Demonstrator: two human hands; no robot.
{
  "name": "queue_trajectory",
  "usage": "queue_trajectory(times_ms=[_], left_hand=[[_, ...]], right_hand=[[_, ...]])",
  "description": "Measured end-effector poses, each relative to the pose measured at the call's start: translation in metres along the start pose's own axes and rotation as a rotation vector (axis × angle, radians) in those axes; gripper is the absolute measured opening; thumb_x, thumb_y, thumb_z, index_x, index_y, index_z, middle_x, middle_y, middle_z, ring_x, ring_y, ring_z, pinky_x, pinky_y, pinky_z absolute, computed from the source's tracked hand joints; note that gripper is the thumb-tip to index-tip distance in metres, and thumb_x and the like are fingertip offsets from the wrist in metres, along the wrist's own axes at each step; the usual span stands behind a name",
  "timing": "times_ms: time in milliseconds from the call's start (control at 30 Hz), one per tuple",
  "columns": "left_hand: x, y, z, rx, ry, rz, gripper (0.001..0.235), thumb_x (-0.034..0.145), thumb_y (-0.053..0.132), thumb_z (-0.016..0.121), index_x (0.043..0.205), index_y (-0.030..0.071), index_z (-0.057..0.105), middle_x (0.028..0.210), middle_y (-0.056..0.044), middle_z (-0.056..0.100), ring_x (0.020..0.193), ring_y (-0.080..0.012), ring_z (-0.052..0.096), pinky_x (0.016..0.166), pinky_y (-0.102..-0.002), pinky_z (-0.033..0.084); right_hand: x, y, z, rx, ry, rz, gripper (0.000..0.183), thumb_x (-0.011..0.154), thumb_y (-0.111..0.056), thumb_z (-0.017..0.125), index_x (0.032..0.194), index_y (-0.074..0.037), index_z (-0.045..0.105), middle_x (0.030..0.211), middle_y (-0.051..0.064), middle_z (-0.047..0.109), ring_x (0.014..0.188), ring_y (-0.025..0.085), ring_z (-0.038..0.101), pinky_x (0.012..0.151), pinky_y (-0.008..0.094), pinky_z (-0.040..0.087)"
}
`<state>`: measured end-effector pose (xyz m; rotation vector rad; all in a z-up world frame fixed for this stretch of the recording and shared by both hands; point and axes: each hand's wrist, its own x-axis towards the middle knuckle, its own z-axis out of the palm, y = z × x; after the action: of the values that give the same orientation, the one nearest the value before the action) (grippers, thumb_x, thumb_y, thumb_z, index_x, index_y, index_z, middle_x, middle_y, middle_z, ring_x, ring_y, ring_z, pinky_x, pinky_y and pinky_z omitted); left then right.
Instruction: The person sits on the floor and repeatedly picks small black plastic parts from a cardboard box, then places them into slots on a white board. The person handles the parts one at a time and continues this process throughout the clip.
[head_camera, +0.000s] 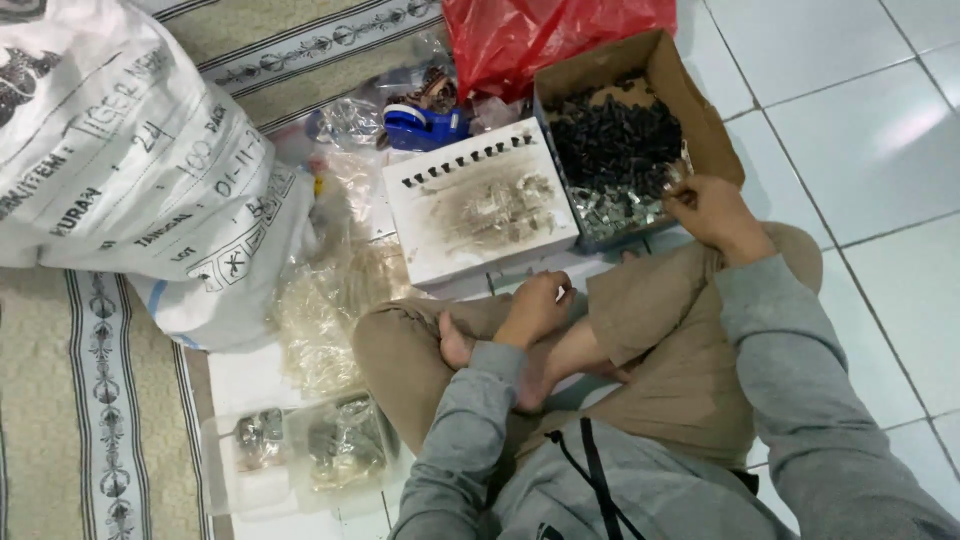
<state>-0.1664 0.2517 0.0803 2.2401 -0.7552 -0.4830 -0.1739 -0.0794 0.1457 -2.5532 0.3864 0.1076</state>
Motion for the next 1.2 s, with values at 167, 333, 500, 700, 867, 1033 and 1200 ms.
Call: queue_trajectory(times_ms=[167, 333, 500, 700, 867, 1033, 1200], left_hand=[[0.003, 0.004, -0.001, 0.018, 0.009, -0.007, 0.019, 0.094, 0.018, 0.062, 0.105, 0.007, 0.073, 0.073, -0.015, 0.064, 0.074, -0.0347, 0.068, 0.067, -0.045, 0.056], [0.000, 0.035, -0.032, -0.010, 0.205, 0.073, 0.012, 0.093, 0.006, 0.062, 0.103, 0.005, 0.070, 0.080, -0.016, 0.067, 0.079, -0.0351, 0.071, 0.069, -0.046, 0.058], [0.027, 0.072, -0.037, 0.042, 0.560, 0.322, 0.018, 0.092, -0.008, 0.061, 0.106, 0.003, 0.067, 0.086, -0.010, 0.062, 0.077, -0.0273, 0.067, 0.063, -0.034, 0.060], [0.117, 0.085, -0.015, 0.114, 0.413, 0.227, 0.007, 0.094, 0.000, 0.056, 0.097, 0.003, 0.061, 0.085, -0.014, 0.060, 0.079, -0.0353, 0.060, 0.062, -0.046, 0.046], [0.204, 0.050, 0.027, 0.265, 0.089, -0.165, 0.012, 0.086, 0.013, 0.060, 0.090, 0.002, 0.060, 0.091, -0.025, 0.068, 0.085, -0.0472, 0.067, 0.069, -0.057, 0.053], [0.239, 0.027, 0.072, 0.405, 0.160, -0.227, 0.016, 0.090, 0.014, 0.053, 0.087, 0.005, 0.066, 0.088, -0.018, 0.072, 0.083, -0.0413, 0.072, 0.064, -0.051, 0.058], [0.240, 0.037, 0.084, 0.379, 0.205, -0.108, 0.020, 0.085, 0.018, 0.066, 0.097, 0.002, 0.061, 0.096, -0.023, 0.066, 0.083, -0.0441, 0.068, 0.063, -0.054, 0.055]], right_hand=[[-0.004, -0.031, -0.008, -0.082, -0.168, 0.035, 0.037, 0.093, -0.027, 0.068, 0.121, -0.004, 0.077, 0.112, 0.025, 0.076, 0.106, 0.045, 0.071, 0.086, 0.054, 0.058], [0.042, -0.006, 0.010, -0.169, -0.345, 0.023, 0.048, 0.090, -0.041, 0.068, 0.123, -0.007, 0.077, 0.116, 0.023, 0.076, 0.111, 0.043, 0.070, 0.090, 0.054, 0.059], [0.115, 0.049, 0.072, -0.200, -0.258, 0.021, 0.041, 0.085, -0.035, 0.072, 0.118, -0.013, 0.082, 0.110, 0.020, 0.079, 0.111, 0.046, 0.069, 0.086, 0.054, 0.061], [0.096, -0.030, -0.011, 0.002, -0.484, 0.267, 0.046, 0.095, 0.002, 0.051, 0.135, -0.012, 0.069, 0.144, 0.012, 0.060, 0.119, 0.036, 0.062, 0.094, 0.050, 0.057], [0.096, -0.016, -0.021, 0.120, -0.456, 0.379, 0.043, 0.103, -0.002, 0.047, 0.139, -0.016, 0.065, 0.129, 0.013, 0.066, 0.083, 0.033, 0.061, 0.065, 0.049, 0.048], [0.097, -0.020, -0.031, 0.186, -0.426, 0.390, 0.046, 0.104, -0.004, 0.044, 0.145, -0.014, 0.060, 0.115, 0.017, 0.070, 0.061, 0.029, 0.050, 0.054, 0.047, 0.038], [0.113, 0.003, -0.004, 0.164, -0.414, 0.326, 0.035, 0.104, -0.010, 0.048, 0.134, -0.009, 0.066, 0.124, 0.014, 0.068, 0.090, 0.033, 0.062, 0.074, 0.047, 0.048]])
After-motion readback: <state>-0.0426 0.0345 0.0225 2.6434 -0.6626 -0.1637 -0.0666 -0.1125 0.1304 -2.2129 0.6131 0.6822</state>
